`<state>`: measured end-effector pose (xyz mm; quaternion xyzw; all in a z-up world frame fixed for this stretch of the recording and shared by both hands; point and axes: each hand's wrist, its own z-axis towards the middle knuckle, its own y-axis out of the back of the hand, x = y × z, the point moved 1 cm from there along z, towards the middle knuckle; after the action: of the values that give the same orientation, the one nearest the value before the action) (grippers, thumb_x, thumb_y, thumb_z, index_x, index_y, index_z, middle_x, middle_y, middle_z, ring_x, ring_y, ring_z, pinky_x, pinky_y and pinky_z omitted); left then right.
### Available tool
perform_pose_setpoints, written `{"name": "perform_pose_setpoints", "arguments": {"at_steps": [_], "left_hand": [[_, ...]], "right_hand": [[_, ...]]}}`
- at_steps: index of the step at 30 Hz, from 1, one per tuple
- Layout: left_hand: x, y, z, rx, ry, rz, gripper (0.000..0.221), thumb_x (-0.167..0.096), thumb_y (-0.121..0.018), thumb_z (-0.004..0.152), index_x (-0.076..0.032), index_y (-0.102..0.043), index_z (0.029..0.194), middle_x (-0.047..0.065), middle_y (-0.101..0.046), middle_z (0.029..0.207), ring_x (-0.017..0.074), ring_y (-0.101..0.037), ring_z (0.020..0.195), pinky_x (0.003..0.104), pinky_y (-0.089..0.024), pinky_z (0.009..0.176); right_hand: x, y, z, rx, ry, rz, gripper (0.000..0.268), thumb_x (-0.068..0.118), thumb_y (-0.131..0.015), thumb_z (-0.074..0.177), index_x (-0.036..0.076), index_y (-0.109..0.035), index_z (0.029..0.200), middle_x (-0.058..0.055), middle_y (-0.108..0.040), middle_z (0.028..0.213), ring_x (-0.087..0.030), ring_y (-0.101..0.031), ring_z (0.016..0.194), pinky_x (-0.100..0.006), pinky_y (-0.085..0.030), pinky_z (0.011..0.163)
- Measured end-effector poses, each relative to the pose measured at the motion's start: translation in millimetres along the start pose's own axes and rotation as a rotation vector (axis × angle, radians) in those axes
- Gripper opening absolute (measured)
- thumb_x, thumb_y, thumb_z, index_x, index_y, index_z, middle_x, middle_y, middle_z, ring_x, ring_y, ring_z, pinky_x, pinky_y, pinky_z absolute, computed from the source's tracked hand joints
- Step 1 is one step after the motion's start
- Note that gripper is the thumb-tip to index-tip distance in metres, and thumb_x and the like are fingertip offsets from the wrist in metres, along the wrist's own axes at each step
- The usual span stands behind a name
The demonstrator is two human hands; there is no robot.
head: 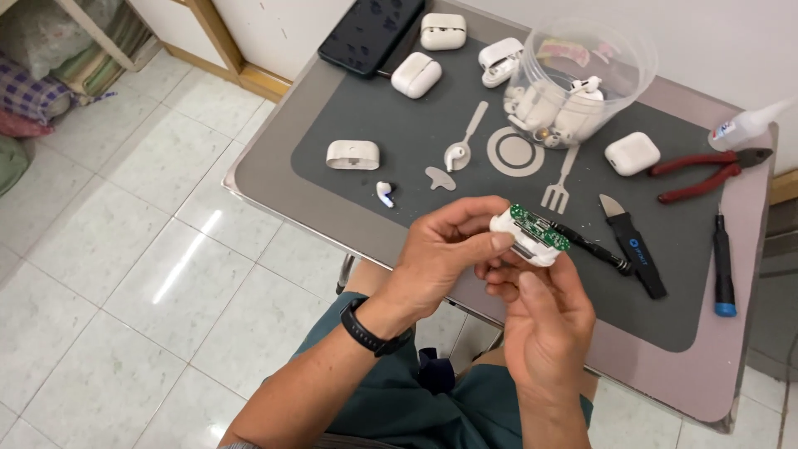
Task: Disassembling an earbud charging case to remove the internal battery and circuit board.
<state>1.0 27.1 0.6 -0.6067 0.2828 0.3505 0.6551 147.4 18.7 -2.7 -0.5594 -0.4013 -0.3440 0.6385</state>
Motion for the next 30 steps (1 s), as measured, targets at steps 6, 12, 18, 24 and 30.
{"name": "perform_pose_setpoints", "arguments": {"at_steps": [6, 12, 18, 24, 30], "left_hand": [[1, -4, -5, 0.042, 0.010, 0.017, 0.034, -0.013, -0.074, 0.096, -0.008, -0.068, 0.130, 0.011, -0.075, 0.095, 0.0148, -0.066, 0.076, 0.029, -0.056, 0.066], [-1, 8, -6, 0.336, 0.035, -0.145, 0.035, -0.005, -0.067, 0.107, -0.005, -0.062, 0.142, 0.007, -0.074, 0.113, 0.0094, -0.049, 0.069, 0.021, -0.044, 0.061], [-11, 18, 3, 0.546, 0.041, -0.136, 0.038, -0.011, -0.065, 0.113, -0.007, -0.059, 0.151, 0.014, -0.070, 0.133, 0.0117, -0.051, 0.080, 0.022, -0.042, 0.066], [-13, 30, 7, 0.718, 0.135, -0.160, 0.048, -0.012, -0.063, 0.114, -0.007, -0.050, 0.160, 0.018, -0.070, 0.134, 0.0113, -0.048, 0.077, 0.022, -0.039, 0.066], [-23, 23, 5, 0.687, 0.179, -0.134, 0.053, -0.012, -0.063, 0.113, -0.005, -0.045, 0.163, 0.017, -0.070, 0.139, 0.0084, -0.056, 0.080, 0.021, -0.039, 0.063]], "right_hand": [[-5, -1, 6, -0.126, 0.057, -0.070, 0.028, 0.008, -0.064, 0.095, -0.004, -0.066, 0.119, -0.016, -0.068, 0.077, -0.025, -0.065, 0.065, -0.034, -0.055, 0.061], [-9, 22, -7, 0.006, -0.178, 0.564, 0.031, 0.026, -0.061, 0.097, 0.007, -0.077, 0.116, -0.029, -0.073, 0.095, -0.036, -0.067, 0.066, -0.036, -0.049, 0.049], [-11, 19, -12, 0.061, -0.236, 0.678, 0.022, 0.022, -0.072, 0.102, 0.012, -0.075, 0.122, -0.010, -0.072, 0.109, -0.026, -0.070, 0.086, -0.026, -0.054, 0.049], [-21, 35, -18, 0.239, -0.523, 0.785, 0.037, 0.021, -0.067, 0.104, -0.001, -0.055, 0.131, -0.027, -0.064, 0.094, -0.029, -0.060, 0.062, -0.030, -0.050, 0.053], [-21, 34, -17, 0.295, -0.530, 0.844, 0.043, 0.015, -0.068, 0.102, 0.002, -0.052, 0.140, -0.025, -0.061, 0.103, -0.028, -0.063, 0.074, -0.029, -0.054, 0.061]]}}
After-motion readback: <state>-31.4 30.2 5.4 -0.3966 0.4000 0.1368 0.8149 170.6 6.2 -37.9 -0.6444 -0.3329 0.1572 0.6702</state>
